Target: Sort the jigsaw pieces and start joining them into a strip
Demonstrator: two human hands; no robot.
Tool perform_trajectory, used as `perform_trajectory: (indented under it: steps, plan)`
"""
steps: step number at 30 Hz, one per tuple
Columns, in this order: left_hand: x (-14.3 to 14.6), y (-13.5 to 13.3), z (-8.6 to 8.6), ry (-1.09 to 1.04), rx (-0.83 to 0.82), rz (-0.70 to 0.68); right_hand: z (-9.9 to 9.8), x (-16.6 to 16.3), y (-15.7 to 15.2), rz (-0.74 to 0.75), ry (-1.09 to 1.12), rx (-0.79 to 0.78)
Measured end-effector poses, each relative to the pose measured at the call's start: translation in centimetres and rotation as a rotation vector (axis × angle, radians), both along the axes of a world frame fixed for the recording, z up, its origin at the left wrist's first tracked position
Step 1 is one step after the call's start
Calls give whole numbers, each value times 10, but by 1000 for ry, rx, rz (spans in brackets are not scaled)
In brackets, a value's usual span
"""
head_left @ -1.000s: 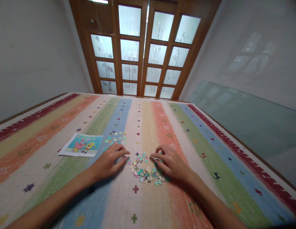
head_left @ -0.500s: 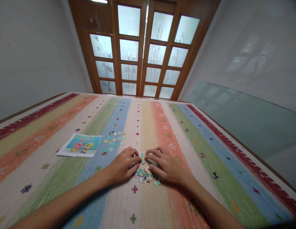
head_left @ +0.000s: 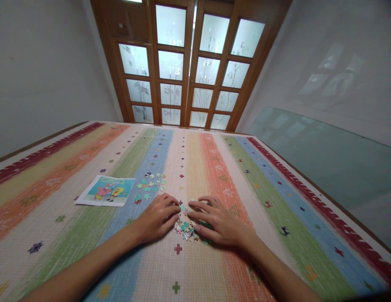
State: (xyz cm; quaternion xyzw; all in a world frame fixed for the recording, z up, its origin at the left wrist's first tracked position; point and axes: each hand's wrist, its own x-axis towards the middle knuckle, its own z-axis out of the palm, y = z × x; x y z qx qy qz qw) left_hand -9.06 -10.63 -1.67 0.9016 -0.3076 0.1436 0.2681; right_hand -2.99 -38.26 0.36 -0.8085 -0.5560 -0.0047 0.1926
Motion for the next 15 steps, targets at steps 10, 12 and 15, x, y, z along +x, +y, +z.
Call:
perform_trajectory:
  steps: [10,12,15]
  plan:
    - [2,2,-1,-35,-15,-14,-1,3,-6,-65,-45,77]
    - [2,1,-1,-33,-30,-39,-2,5,-7,-74,-56,87]
    - [1,1,-5,-35,-41,-75,-3,8,-9,-88,-78,100]
